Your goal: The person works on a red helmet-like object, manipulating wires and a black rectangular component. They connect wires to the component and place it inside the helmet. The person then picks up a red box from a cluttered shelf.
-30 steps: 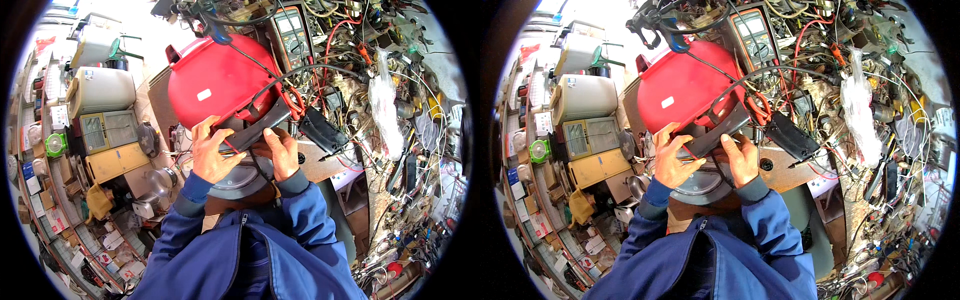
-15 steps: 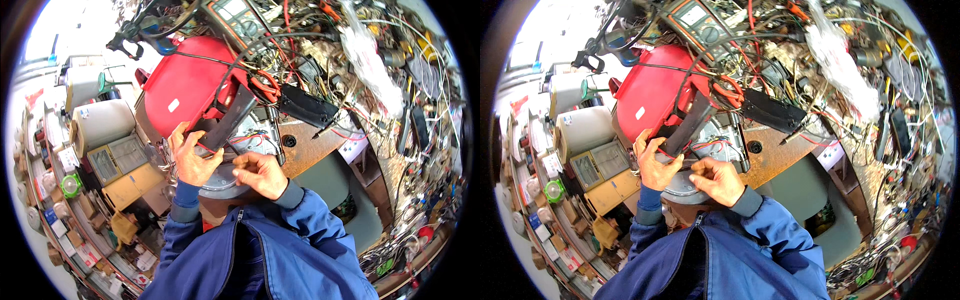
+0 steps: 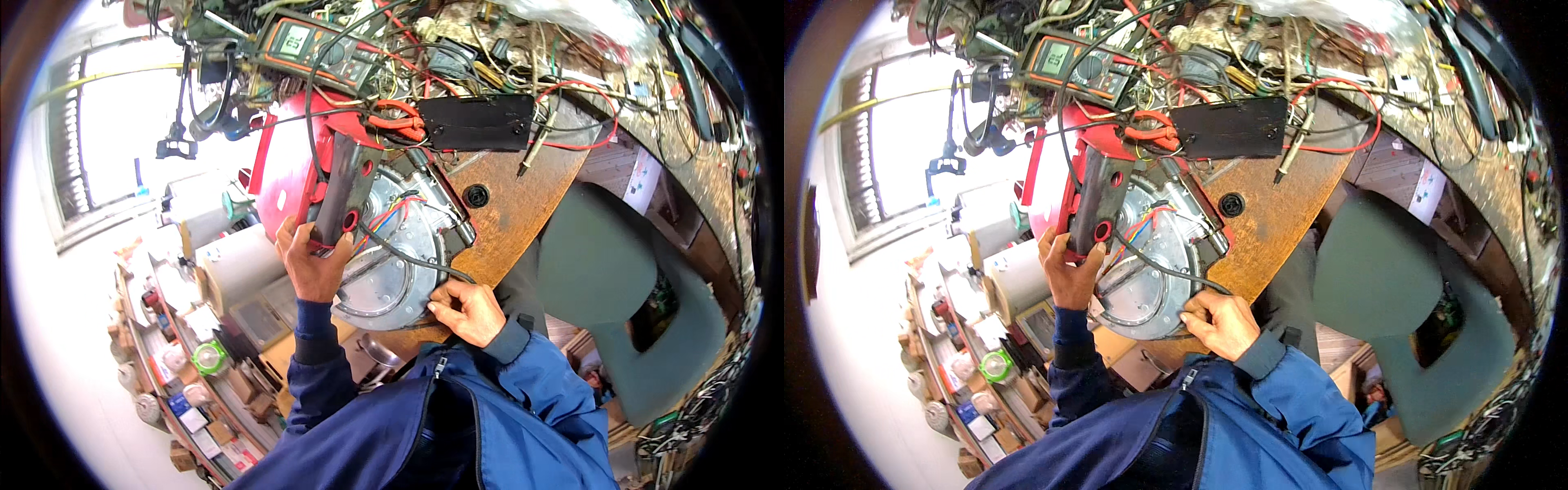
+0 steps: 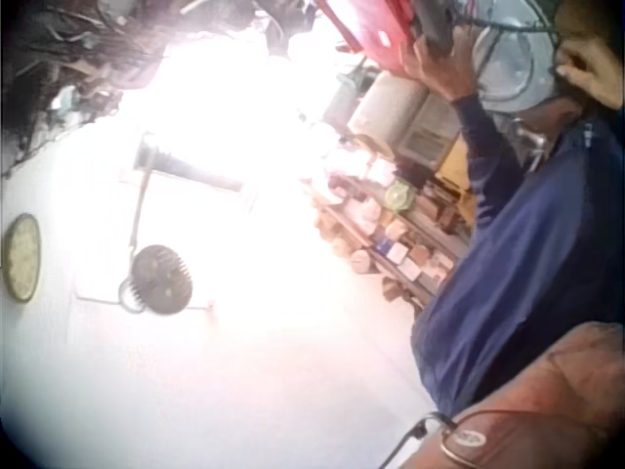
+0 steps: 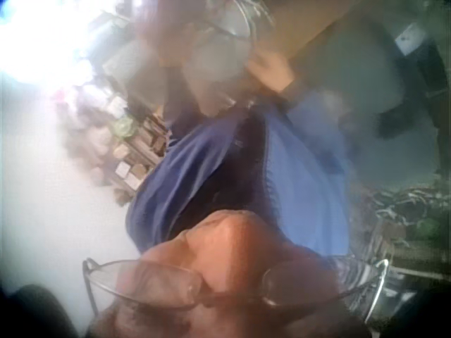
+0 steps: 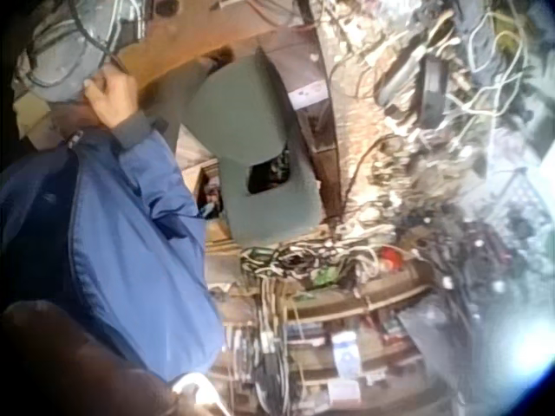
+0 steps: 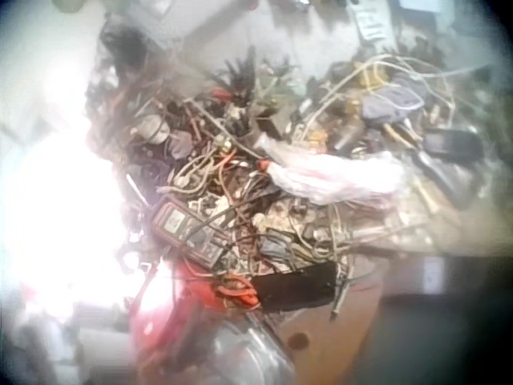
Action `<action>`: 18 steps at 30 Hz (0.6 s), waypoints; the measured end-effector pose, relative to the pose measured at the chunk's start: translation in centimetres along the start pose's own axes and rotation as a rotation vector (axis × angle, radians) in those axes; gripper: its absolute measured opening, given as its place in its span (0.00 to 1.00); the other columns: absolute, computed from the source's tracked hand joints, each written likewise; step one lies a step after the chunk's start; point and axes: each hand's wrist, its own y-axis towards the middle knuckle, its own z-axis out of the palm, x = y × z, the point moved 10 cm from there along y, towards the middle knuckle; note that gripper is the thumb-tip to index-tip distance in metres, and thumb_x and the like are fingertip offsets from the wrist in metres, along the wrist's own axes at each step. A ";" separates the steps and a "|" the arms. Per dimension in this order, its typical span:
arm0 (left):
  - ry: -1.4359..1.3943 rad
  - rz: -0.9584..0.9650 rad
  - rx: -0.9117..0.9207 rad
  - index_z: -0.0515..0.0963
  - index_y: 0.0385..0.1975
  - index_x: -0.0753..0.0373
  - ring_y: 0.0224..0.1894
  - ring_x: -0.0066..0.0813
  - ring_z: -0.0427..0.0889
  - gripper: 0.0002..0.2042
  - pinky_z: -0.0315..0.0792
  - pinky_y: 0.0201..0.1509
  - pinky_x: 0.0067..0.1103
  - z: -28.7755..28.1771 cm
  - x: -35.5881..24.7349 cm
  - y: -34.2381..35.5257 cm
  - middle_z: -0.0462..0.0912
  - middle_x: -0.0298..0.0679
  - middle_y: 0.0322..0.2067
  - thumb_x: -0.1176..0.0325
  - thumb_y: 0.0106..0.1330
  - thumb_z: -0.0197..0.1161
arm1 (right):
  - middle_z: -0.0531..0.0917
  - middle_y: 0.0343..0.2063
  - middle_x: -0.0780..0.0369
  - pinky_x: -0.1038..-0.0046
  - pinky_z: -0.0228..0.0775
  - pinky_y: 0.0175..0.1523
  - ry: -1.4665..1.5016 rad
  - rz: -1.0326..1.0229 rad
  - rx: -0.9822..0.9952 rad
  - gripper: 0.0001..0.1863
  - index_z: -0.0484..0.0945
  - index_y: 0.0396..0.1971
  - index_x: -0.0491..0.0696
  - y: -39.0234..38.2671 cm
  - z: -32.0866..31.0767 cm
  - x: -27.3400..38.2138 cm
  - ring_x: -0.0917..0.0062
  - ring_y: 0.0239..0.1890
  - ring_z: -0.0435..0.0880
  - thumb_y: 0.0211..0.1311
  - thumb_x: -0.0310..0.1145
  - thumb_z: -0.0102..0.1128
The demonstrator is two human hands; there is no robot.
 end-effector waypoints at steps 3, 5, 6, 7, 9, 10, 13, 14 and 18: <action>0.122 0.071 0.002 0.79 0.37 0.69 0.55 0.45 0.72 0.20 0.67 0.60 0.33 0.0 -0.5 0.1 0.72 0.53 0.53 0.67 0.47 0.77 | 0.76 0.17 0.57 0.67 0.68 0.28 0.038 -0.003 -0.078 0.10 0.80 0.33 0.40 -1.2 -0.7 -2.7 0.71 0.19 0.76 0.60 0.32 0.65; 0.095 0.075 0.007 0.79 0.37 0.70 0.55 0.45 0.72 0.19 0.67 0.60 0.33 0.2 -0.9 0.3 0.73 0.52 0.52 0.67 0.48 0.77 | 0.76 0.18 0.56 0.67 0.69 0.29 0.061 -0.033 -0.150 0.10 0.80 0.33 0.39 -1.9 -1.8 -3.1 0.70 0.20 0.76 0.61 0.31 0.64; 0.093 0.089 -0.008 0.80 0.36 0.70 0.55 0.45 0.72 0.19 0.67 0.60 0.33 0.3 -0.6 0.2 0.73 0.52 0.52 0.67 0.48 0.77 | 0.76 0.18 0.54 0.68 0.69 0.29 0.045 -0.033 -0.139 0.11 0.80 0.34 0.38 -1.8 -1.7 -3.4 0.68 0.20 0.76 0.61 0.31 0.64; 0.091 0.102 -0.023 0.80 0.36 0.70 0.55 0.45 0.72 0.19 0.67 0.60 0.33 0.2 -0.4 0.2 0.74 0.52 0.51 0.67 0.48 0.77 | 0.77 0.19 0.54 0.68 0.69 0.29 0.051 -0.037 -0.136 0.11 0.80 0.35 0.37 -1.8 -1.6 -3.5 0.68 0.20 0.76 0.60 0.31 0.65; 0.075 0.065 0.000 0.80 0.35 0.70 0.56 0.47 0.71 0.19 0.66 0.61 0.36 0.3 0.2 0.2 0.73 0.53 0.52 0.65 0.47 0.77 | 0.77 0.19 0.54 0.68 0.69 0.30 0.058 -0.043 -0.127 0.12 0.80 0.36 0.37 -1.9 -1.5 -3.6 0.68 0.21 0.76 0.60 0.31 0.65; 0.056 0.043 0.012 0.80 0.35 0.69 0.57 0.50 0.71 0.21 0.65 0.62 0.39 0.4 0.4 0.2 0.73 0.56 0.52 0.63 0.46 0.78 | 0.77 0.19 0.55 0.68 0.69 0.29 0.072 -0.061 -0.141 0.12 0.81 0.37 0.37 -1.8 -1.5 -3.8 0.70 0.21 0.76 0.60 0.31 0.66; 0.029 0.018 0.026 0.80 0.34 0.69 0.58 0.52 0.70 0.21 0.64 0.63 0.41 0.5 0.3 0.2 0.73 0.58 0.53 0.61 0.45 0.78 | 0.80 0.20 0.54 0.68 0.70 0.30 0.083 -0.043 -0.110 0.12 0.81 0.36 0.36 -1.6 -1.4 -4.4 0.71 0.22 0.79 0.60 0.31 0.66; 0.027 0.016 0.025 0.80 0.34 0.69 0.58 0.52 0.70 0.21 0.64 0.63 0.41 0.4 0.1 0.3 0.73 0.58 0.53 0.61 0.45 0.78 | 0.81 0.21 0.53 0.68 0.71 0.30 0.090 -0.049 -0.112 0.12 0.81 0.36 0.36 -1.6 -1.4 -4.2 0.71 0.22 0.80 0.60 0.31 0.66; 0.019 0.021 0.011 0.80 0.34 0.69 0.58 0.53 0.70 0.22 0.64 0.62 0.41 0.2 0.4 0.2 0.73 0.57 0.53 0.61 0.45 0.78 | 0.84 0.24 0.51 0.69 0.72 0.32 0.089 -0.064 -0.109 0.12 0.81 0.37 0.36 -1.6 -1.5 -3.6 0.70 0.25 0.83 0.61 0.31 0.65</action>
